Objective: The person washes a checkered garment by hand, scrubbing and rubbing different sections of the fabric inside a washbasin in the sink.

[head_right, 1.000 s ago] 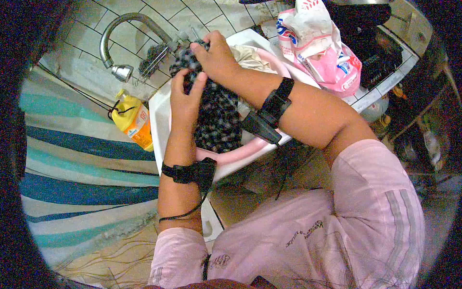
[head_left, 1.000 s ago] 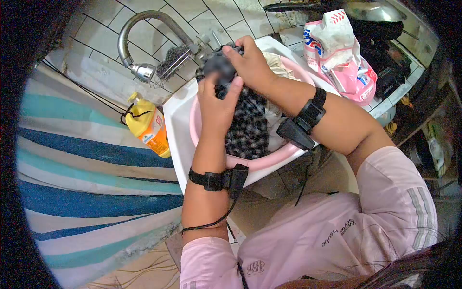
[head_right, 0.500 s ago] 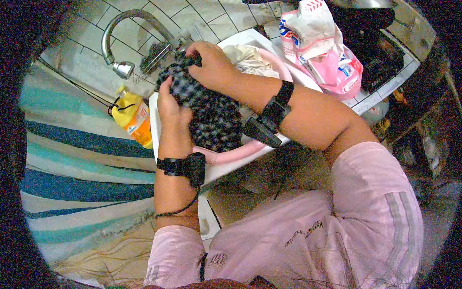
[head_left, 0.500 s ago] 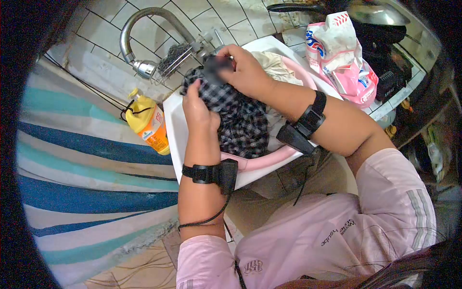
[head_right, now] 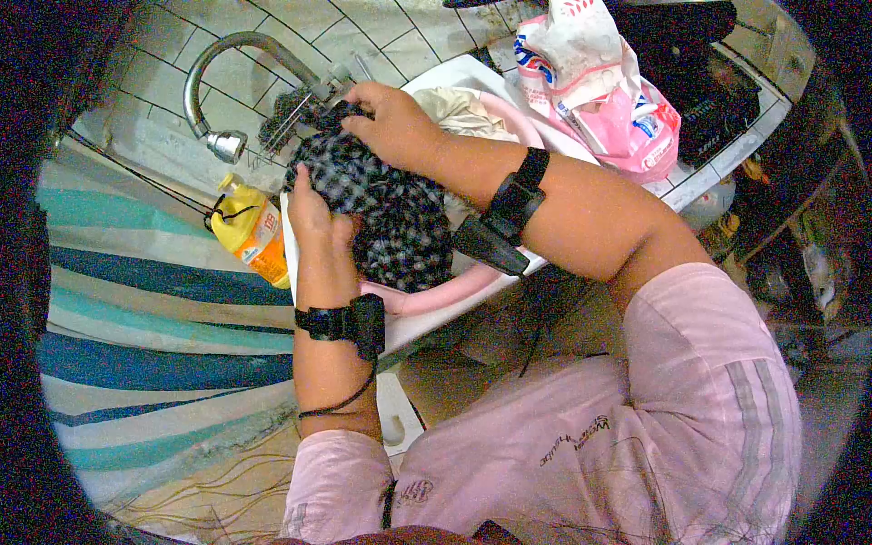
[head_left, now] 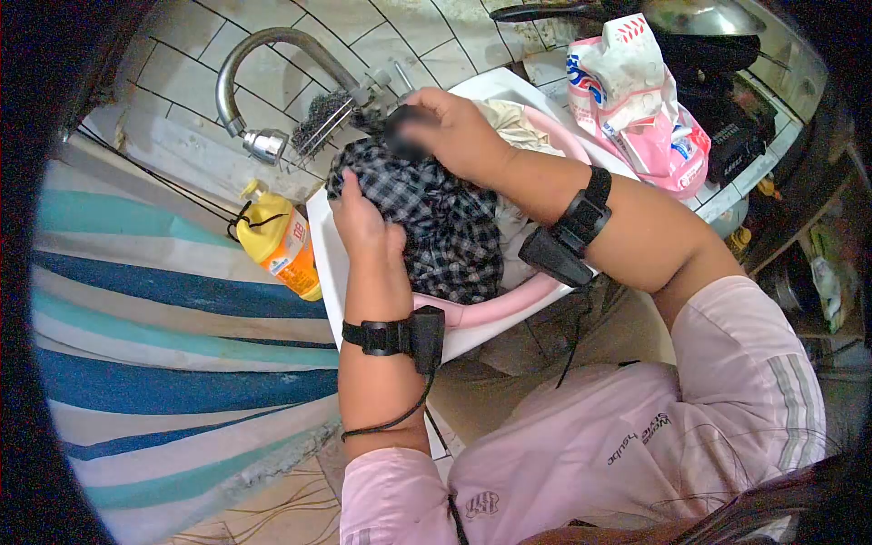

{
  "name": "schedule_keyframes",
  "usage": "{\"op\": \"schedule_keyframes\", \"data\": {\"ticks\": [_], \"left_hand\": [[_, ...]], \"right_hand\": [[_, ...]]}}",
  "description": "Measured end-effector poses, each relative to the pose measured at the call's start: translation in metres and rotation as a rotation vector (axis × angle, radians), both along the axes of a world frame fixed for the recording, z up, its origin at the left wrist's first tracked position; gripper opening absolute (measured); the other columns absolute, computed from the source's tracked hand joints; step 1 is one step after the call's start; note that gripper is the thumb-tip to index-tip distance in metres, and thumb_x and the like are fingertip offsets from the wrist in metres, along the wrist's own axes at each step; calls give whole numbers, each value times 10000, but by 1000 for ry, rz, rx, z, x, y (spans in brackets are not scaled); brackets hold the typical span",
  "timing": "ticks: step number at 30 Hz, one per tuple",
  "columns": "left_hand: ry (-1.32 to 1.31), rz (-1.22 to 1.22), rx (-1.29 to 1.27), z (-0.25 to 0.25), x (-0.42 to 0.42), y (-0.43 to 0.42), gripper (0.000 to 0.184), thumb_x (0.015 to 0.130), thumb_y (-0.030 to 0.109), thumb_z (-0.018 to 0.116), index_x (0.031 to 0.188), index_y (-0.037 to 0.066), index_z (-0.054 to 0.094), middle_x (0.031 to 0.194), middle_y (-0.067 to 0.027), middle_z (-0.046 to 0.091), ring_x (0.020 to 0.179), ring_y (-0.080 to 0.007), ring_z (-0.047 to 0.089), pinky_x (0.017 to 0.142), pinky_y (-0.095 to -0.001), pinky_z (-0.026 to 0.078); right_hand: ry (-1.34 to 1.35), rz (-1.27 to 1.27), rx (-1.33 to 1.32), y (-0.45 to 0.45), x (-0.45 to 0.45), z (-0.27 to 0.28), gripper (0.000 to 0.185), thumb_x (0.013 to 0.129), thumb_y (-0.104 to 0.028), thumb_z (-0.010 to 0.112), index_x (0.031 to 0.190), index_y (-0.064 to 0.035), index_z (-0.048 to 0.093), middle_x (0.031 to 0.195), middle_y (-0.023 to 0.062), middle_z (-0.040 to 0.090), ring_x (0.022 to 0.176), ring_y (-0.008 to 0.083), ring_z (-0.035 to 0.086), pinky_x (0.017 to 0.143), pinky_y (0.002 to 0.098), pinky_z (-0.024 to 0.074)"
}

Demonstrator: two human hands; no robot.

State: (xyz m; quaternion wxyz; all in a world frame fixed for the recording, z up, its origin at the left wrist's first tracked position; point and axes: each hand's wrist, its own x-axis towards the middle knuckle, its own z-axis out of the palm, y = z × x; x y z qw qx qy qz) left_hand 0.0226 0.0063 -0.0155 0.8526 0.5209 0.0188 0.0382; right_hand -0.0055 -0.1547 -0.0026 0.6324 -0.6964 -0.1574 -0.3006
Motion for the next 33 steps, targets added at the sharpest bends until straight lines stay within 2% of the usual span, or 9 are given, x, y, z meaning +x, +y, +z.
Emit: {"op": "schedule_keyframes", "data": {"ticks": [3, 5, 9, 13, 15, 18, 22, 28, 33], "left_hand": [[-15, -287, -169, 17, -19, -9, 297, 945, 250, 484, 1103, 4, 539, 1029, -127, 616, 873, -253, 639, 744, -414, 538], [-30, -330, -73, 9, -11, -7, 380, 949, 371, 442, 1139, 59, 546, 1070, -131, 620, 923, -302, 626, 782, -433, 529], [-128, -250, -20, 9, -15, -7, 304, 894, 237, 565, 1095, 9, 556, 1040, -148, 628, 893, -286, 637, 748, -413, 539], [29, -372, -35, 29, -33, -14, 296, 844, 147, 563, 1104, 7, 560, 1002, -140, 634, 838, -276, 650, 720, -404, 548], [146, -426, -34, 35, -45, -14, 295, 815, 190, 561, 1046, 8, 590, 932, -127, 650, 784, -270, 658, 690, -403, 555], [155, -474, -59, 31, -38, -10, 279, 797, 220, 552, 985, 22, 610, 877, -118, 657, 748, -266, 659, 682, -406, 556], [156, -463, -68, 24, -32, -13, 259, 821, 251, 573, 972, 44, 614, 908, -110, 653, 809, -257, 647, 748, -405, 532], [64, -393, 117, 7, -21, -17, 571, 857, 451, 600, 1217, 30, 460, 1137, -151, 569, 978, -239, 592, 832, -395, 489], [124, -398, 423, 15, -33, -24, 483, 925, 438, 480, 1181, 30, 512, 1090, -102, 616, 981, -236, 610, 837, -402, 497]], "right_hand": [[61, 99, -185, 4, -9, 3, 227, 861, -187, 606, 1014, -20, 618, 844, 63, 617, 795, 128, 558, 737, 266, 449], [-234, 145, -460, 8, -5, -8, 225, 868, -217, 591, 979, -26, 635, 819, 82, 623, 791, 168, 584, 745, 288, 455], [-52, 175, -274, 5, -5, -2, 219, 846, -228, 610, 942, -36, 654, 928, 133, 625, 921, 240, 578, 845, 337, 438], [-246, -227, -348, 3, 1, -3, 483, 785, -336, 685, 1147, -43, 559, 1043, 163, 602, 1000, 279, 565, 899, 361, 420], [-122, -65, -329, 2, -1, -4, 649, 763, -398, 699, 1253, -39, 473, 1109, 172, 587, 1030, 306, 557, 919, 366, 412], [253, 291, -415, -3, -7, 5, 570, 763, -411, 698, 1169, -36, 562, 1077, 186, 616, 1016, 284, 576, 907, 352, 421], [211, 25, -392, -6, 0, 0, 498, 726, -385, 709, 1025, -7, 586, 1014, 233, 613, 976, 395, 580, 847, 423, 457], [355, -248, -139, -12, 18, -8, 443, 785, -279, 687, 1053, 38, 534, 963, 216, 631, 890, 289, 615, 800, 360, 471], [385, -262, -83, -6, 7, -1, 458, 803, -261, 675, 1083, 44, 479, 942, 203, 620, 877, 296, 614, 789, 365, 474]]}}
